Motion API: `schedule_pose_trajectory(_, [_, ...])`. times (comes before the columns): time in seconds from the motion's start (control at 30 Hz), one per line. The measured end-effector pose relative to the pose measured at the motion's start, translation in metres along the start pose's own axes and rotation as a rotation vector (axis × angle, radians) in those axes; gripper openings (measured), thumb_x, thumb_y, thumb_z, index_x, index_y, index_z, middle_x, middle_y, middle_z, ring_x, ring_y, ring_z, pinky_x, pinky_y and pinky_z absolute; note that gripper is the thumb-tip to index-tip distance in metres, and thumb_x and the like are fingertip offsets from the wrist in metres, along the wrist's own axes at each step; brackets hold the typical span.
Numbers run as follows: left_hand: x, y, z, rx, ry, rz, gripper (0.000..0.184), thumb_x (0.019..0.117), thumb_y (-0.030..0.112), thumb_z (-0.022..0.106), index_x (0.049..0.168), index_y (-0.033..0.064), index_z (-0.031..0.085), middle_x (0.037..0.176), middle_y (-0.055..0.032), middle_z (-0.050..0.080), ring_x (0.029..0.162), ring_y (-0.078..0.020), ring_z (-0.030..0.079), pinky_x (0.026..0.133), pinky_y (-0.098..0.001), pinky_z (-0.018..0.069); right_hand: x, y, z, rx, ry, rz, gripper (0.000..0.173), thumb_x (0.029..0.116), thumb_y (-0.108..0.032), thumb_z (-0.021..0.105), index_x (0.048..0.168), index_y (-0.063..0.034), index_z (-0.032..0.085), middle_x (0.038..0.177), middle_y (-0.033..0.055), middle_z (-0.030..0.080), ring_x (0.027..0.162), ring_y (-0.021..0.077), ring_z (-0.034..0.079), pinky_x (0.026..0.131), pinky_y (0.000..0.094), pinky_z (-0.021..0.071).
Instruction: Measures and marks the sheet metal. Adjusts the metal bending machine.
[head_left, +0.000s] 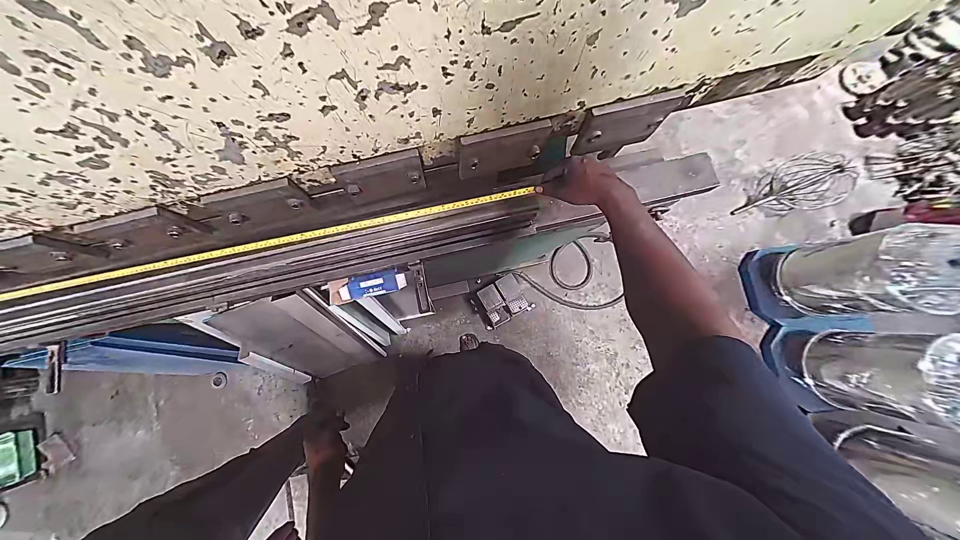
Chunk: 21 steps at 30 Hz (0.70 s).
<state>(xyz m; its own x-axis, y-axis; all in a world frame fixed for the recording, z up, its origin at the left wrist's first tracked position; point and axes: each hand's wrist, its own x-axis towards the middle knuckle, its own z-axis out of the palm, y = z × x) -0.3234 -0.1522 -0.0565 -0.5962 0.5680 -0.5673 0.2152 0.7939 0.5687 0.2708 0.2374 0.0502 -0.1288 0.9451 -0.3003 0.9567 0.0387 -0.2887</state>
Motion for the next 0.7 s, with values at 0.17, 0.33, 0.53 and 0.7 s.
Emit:
schedule_pose_trajectory(0.17, [-0.009,0.000,0.001,-0.023,0.015,-0.062,0.025,0.1003,0.027,0.068,0.112,0.0049,0.071,0.080,-0.0062,0.069,0.049,-0.0119,0.044,0.047,-0.0330,0.0391,0.004,0.000,0.008,0.040,0.022,-0.059,0.032,0.1005,-0.046,0.059,0.117,-0.0236,0.074,0.110,0.0163,0.073,0.105,0.0415,0.069,0.085,0.0737,0.0487])
schedule_pose_trajectory(0.33, [-0.005,0.033,0.004,-0.259,-0.132,0.123,0.025,0.0999,0.023,0.065,0.116,0.0036,0.069,0.077,-0.0027,0.064,0.049,-0.0080,0.045,0.045,-0.0278,0.0421,-0.038,-0.056,0.036,0.165,-0.107,-0.241,0.025,0.1047,-0.031,0.056,0.117,-0.0147,0.071,0.106,0.0150,0.072,0.099,0.0360,0.069,0.086,0.0671,0.0516])
schedule_pose_trajectory(0.53, [0.048,0.118,0.018,-0.839,-0.460,0.177,0.026,0.0978,0.008,0.064,0.124,0.0097,0.065,0.070,-0.0004,0.058,0.044,-0.0030,0.042,0.040,-0.0182,0.0388,-0.118,-0.112,0.110,0.302,-0.329,-0.179,0.030,0.1063,-0.037,0.054,0.114,-0.0136,0.071,0.096,0.0131,0.071,0.089,0.0324,0.069,0.080,0.0632,0.0530])
schedule_pose_trajectory(0.7, [0.082,0.108,0.020,-1.378,-0.645,0.197,0.013,0.0957,0.016,0.063,0.102,0.0070,0.070,0.054,0.0031,0.052,0.040,-0.0048,0.046,0.041,-0.0207,0.0430,-0.156,-0.097,0.137,0.184,-0.463,-0.114,0.039,0.1068,-0.042,0.048,0.118,-0.0096,0.068,0.102,0.0185,0.071,0.099,0.0379,0.068,0.086,0.0643,0.0512])
